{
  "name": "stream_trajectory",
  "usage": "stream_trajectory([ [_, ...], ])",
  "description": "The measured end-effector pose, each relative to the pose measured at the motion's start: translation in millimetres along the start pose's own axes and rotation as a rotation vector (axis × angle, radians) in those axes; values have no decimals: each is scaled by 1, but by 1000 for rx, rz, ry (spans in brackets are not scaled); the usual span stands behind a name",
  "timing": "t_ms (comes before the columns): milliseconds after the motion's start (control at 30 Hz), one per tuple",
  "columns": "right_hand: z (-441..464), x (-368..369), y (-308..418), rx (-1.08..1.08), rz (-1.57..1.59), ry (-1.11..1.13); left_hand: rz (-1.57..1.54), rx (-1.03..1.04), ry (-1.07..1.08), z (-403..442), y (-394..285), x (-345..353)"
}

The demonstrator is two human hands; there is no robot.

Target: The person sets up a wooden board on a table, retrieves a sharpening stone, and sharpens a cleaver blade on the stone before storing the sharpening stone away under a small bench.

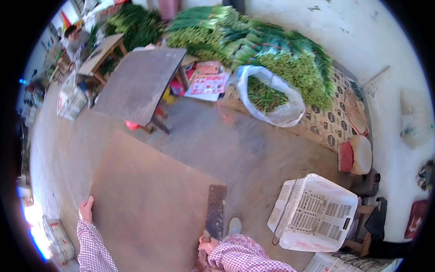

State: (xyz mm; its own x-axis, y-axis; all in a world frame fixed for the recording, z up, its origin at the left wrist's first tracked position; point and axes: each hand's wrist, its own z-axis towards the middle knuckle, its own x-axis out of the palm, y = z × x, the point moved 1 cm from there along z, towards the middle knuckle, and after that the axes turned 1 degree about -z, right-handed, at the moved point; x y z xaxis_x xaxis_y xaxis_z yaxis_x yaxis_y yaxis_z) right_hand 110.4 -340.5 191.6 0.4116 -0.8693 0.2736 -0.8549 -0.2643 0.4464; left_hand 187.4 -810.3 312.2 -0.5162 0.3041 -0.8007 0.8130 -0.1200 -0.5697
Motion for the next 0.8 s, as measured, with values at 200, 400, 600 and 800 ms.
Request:
stream_trajectory([
  [200, -41, -74, 39, -53, 121, -65, -110, 166, 149, -29, -131, 66],
  [400, -54, -125, 83, -150, 277, -230, -350, 182, 399, -22, -216, 154],
  [600, -30, -163, 126, -116, 344, -221, -356, 188, 476, 3, -282, 229],
  [800, -13, -198, 172, -59, 345, -179, -317, 108, 471, 2, -321, 259],
])
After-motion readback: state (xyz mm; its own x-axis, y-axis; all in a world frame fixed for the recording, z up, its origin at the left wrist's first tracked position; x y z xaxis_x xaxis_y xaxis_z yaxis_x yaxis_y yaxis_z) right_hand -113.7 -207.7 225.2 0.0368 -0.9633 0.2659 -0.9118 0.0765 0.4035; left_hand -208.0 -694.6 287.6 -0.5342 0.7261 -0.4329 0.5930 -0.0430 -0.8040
